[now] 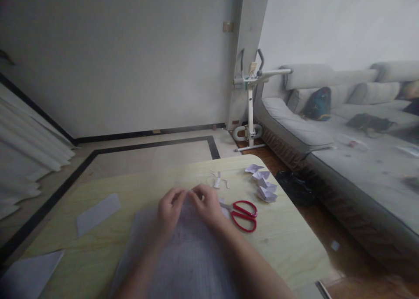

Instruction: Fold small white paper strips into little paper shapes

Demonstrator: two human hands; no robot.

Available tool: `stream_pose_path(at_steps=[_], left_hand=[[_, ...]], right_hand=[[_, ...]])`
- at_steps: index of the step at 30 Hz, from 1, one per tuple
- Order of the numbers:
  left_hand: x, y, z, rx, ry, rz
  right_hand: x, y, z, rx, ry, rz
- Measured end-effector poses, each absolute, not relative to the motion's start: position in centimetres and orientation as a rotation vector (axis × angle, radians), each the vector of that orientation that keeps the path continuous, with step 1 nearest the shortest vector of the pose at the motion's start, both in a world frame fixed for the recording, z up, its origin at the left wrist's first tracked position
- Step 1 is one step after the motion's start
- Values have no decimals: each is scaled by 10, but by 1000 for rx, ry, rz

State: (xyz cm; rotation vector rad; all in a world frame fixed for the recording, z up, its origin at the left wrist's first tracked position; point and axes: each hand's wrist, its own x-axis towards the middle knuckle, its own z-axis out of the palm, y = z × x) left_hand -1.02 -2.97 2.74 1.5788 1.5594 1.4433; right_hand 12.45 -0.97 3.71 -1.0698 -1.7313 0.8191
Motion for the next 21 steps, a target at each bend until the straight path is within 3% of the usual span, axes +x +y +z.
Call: stream_pose_path(at_steps=[21], left_hand=[[-12, -28, 28, 1666, 1483, 1338]], right_hand=[[132, -7, 42, -965, -1954, 620]])
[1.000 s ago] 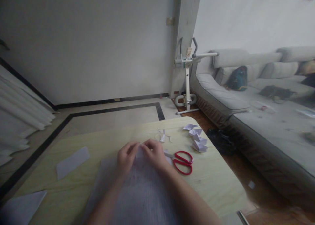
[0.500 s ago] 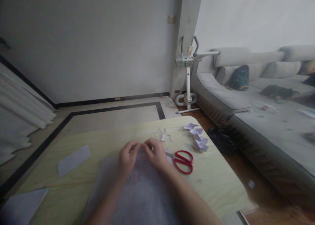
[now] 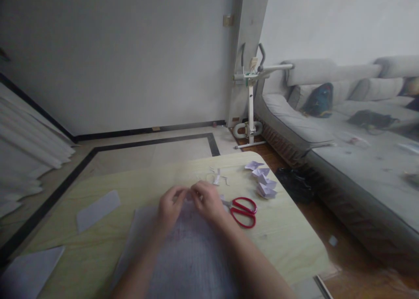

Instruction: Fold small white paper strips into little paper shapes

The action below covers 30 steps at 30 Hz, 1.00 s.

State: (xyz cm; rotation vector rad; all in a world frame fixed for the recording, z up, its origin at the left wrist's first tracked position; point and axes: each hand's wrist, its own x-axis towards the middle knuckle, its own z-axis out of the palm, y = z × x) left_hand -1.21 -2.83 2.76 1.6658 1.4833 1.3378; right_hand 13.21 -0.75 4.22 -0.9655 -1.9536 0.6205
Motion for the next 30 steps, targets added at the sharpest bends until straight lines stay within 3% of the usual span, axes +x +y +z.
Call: stream_pose_path(at_steps=[14, 23, 30], left_hand=[[-17, -28, 44, 1196, 1382, 1373], [-21, -28, 38, 1343, 1362, 1282], [-14, -30, 30, 1682, 1583, 1463]], right_hand=[[137, -2, 42, -1052, -1709, 796], [133, -6, 42, -1002, -1771, 763], [131, -7, 40, -983, -1872, 627]])
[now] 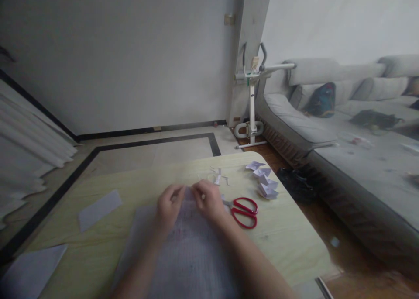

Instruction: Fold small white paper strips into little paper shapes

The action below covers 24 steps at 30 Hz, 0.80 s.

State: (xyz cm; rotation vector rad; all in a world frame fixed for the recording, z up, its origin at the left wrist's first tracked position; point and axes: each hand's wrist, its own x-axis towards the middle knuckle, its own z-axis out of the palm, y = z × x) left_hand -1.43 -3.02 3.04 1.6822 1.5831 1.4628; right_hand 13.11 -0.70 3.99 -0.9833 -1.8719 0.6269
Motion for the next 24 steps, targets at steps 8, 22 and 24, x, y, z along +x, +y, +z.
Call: stream_pose_path(at_steps=[8, 22, 24], left_hand=[[-7, -36, 36, 1881, 1614, 1572], [-10, -31, 27, 1512, 1379, 1308], [-9, -32, 28, 1480, 1326, 1300]], right_hand=[[127, -9, 39, -998, -1786, 583], [127, -7, 41, -1073, -1665, 719], [128, -7, 42, -1076, -1659, 735]])
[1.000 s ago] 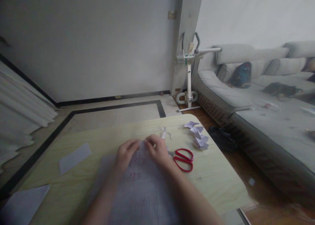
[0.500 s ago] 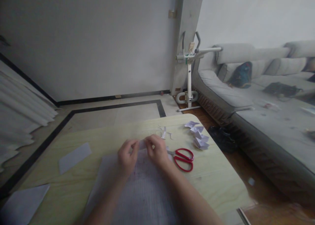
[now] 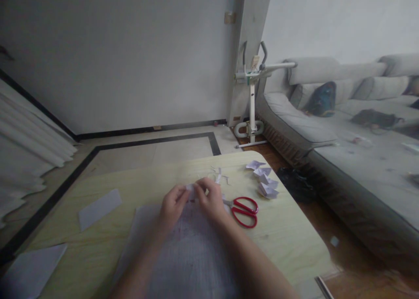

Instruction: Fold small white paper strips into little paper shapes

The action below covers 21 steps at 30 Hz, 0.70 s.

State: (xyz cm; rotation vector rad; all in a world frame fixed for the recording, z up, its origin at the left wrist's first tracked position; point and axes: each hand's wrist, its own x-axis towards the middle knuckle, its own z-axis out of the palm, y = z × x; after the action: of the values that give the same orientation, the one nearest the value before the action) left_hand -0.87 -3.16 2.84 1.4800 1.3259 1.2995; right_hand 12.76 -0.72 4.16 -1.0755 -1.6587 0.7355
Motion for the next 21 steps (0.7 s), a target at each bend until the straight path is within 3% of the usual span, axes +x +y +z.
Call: stream_pose_path(at_steps=[15, 21], left_hand=[[-7, -30, 25, 1541, 1544, 1329], [-9, -34, 34, 1483, 1438, 1296]], right_hand=[[126, -3, 33, -1120, -1697, 659], [128, -1, 34, -1071, -1689, 934]])
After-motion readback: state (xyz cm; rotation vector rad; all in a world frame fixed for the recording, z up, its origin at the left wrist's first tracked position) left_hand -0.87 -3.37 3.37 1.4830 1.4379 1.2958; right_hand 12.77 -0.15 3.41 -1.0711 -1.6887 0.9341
